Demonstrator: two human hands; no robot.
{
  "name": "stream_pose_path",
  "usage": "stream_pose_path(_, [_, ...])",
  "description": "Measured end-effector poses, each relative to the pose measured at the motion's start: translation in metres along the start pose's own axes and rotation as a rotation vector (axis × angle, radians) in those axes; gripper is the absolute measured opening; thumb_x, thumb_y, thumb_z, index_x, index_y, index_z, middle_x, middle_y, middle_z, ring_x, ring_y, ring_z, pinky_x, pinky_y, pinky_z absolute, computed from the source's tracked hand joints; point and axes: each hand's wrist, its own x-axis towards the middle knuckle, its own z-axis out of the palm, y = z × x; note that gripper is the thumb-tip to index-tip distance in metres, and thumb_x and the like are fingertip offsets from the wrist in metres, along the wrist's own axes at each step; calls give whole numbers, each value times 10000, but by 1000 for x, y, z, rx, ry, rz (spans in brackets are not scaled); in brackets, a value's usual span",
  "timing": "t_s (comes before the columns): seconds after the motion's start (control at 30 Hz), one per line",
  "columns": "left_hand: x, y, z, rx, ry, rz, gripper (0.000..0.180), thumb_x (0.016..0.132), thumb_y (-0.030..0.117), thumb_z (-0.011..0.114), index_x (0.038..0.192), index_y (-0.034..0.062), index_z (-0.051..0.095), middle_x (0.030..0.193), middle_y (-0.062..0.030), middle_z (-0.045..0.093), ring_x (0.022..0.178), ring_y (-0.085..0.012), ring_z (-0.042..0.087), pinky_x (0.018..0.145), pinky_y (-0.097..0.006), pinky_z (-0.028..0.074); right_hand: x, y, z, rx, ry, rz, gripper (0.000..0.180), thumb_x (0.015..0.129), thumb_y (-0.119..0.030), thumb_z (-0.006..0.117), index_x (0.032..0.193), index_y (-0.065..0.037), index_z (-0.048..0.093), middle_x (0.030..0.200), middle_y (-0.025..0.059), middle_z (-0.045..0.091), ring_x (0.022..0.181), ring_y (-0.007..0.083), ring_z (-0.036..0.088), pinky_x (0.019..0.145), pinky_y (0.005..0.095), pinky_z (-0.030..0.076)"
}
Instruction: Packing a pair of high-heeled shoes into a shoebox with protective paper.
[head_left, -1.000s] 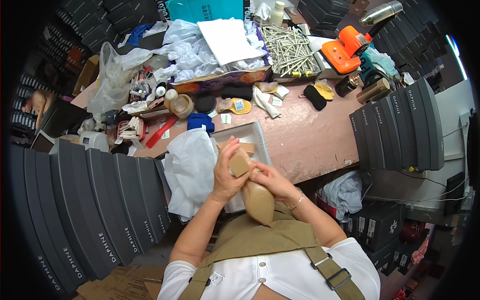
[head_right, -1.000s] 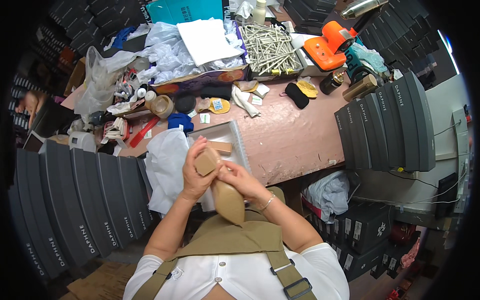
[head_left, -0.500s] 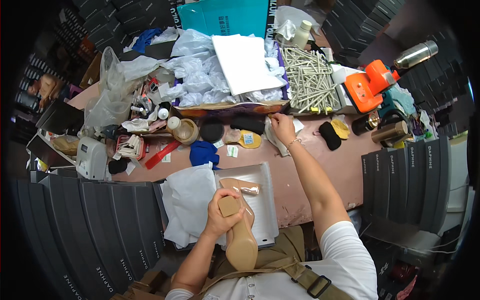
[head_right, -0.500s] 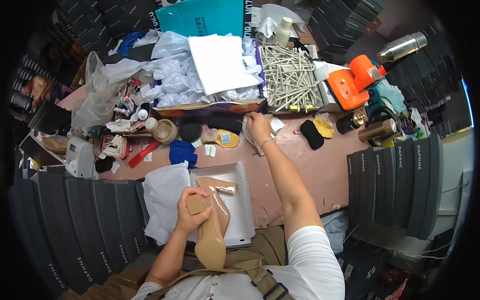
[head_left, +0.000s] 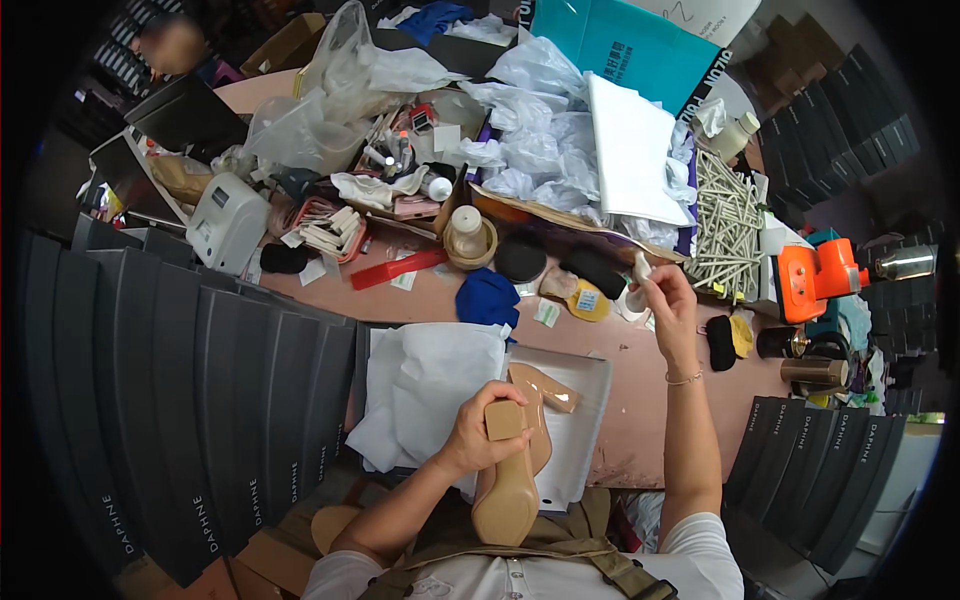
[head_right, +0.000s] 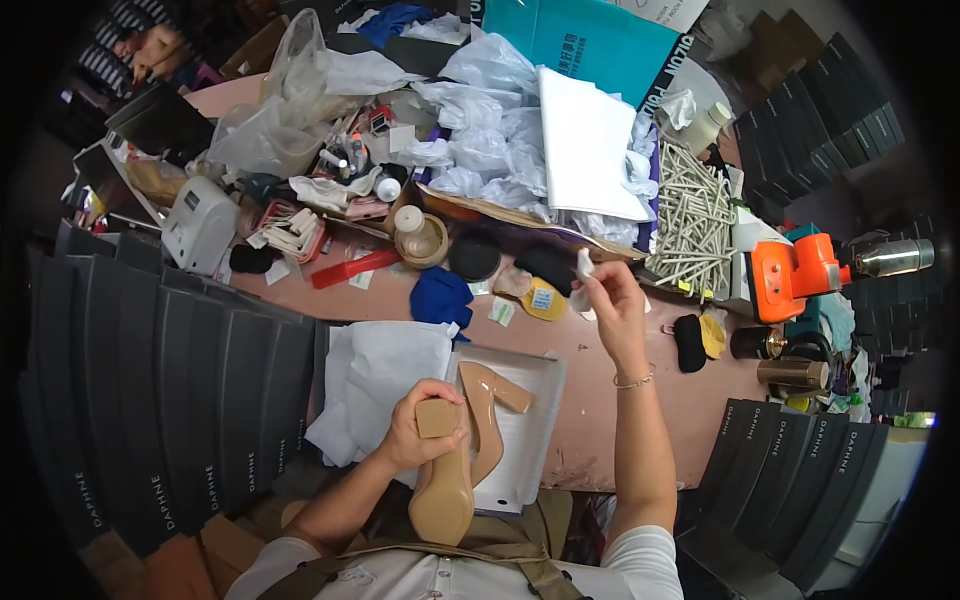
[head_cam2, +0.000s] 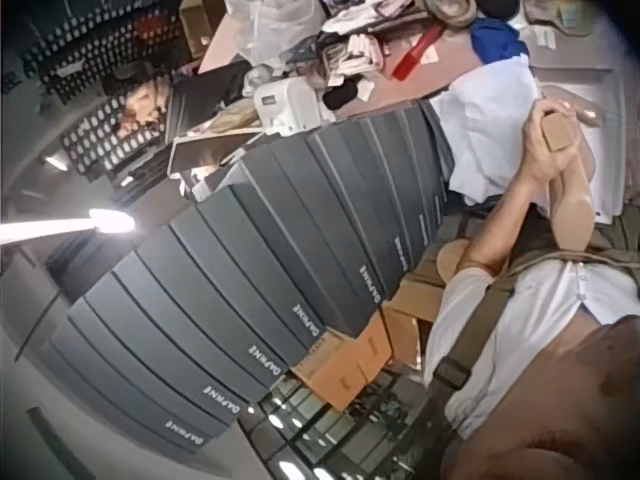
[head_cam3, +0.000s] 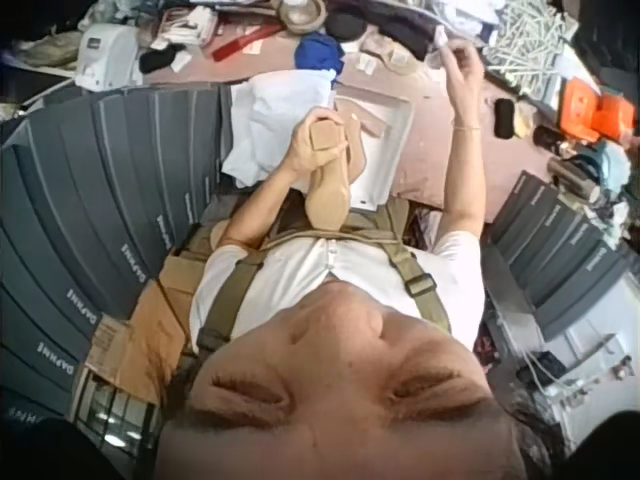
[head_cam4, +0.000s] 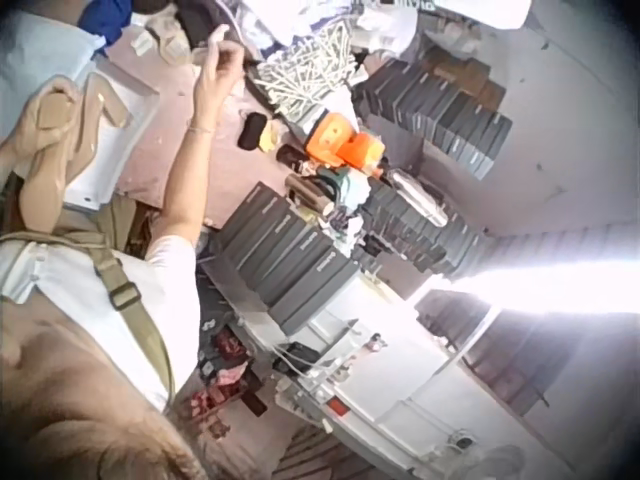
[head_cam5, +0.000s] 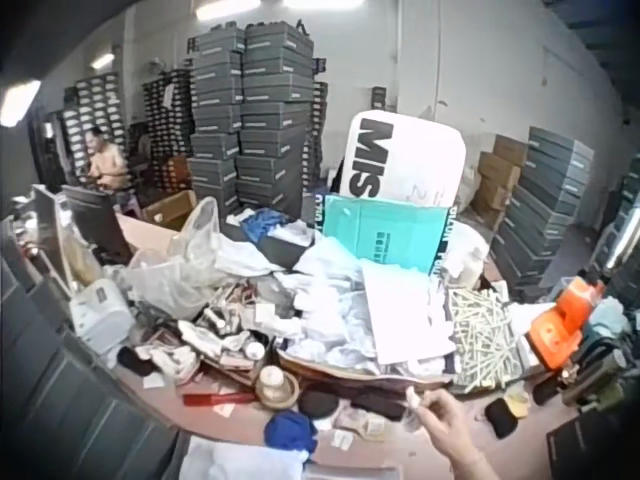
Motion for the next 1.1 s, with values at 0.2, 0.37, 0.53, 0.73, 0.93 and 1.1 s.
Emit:
stream_pose_path(0.2, [-11,13,-20,-13,45,-7,416,679,50,745,1022,53,511,1001,-74,577,929,-153,561,840,-295,459,60,-27,131,-297,-289,-205,280,858,-47,611,1135,-22,592,861,110,635,777,195,632,711,298,493])
stream_pose_path(0.37, [-25,10,-39,1,96,-26,422,673,50,742,1027,43,512,1013,-93,579,963,-168,567,870,-304,453,86,-14,181,-710,-249,-574,151,810,-55,605,953,-39,650,905,129,633,821,320,613,683,379,493])
stream_pose_path(0.53, [-32,0,-47,-13,176,18,405,682,87,758,1009,64,521,940,-52,586,817,-141,570,752,-281,477,77,0,198,-884,-254,-596,132,816,-67,622,939,-42,665,928,122,614,824,306,617,711,368,501])
stream_pose_path(0.73, [-32,3,-52,-9,181,20,406,683,85,756,1014,67,522,937,-50,589,796,-137,572,738,-280,479,81,3,201,-780,-173,-607,161,799,-62,627,954,-46,665,925,126,607,893,304,595,761,379,488])
stream_pose_path(0.93, [-37,3,-55,-32,161,-50,415,673,53,748,1018,45,517,991,-89,584,950,-169,575,862,-306,458,100,-21,200,-839,-432,-429,183,783,-46,624,961,-38,665,921,141,609,928,320,576,797,386,465])
stream_pose_path(1.1, [-39,2,-54,-26,162,-62,410,677,57,751,1014,45,518,989,-87,584,950,-167,574,862,-304,458,108,-16,195,-790,-412,-486,167,786,-63,644,949,-30,664,837,139,618,794,315,610,715,384,486])
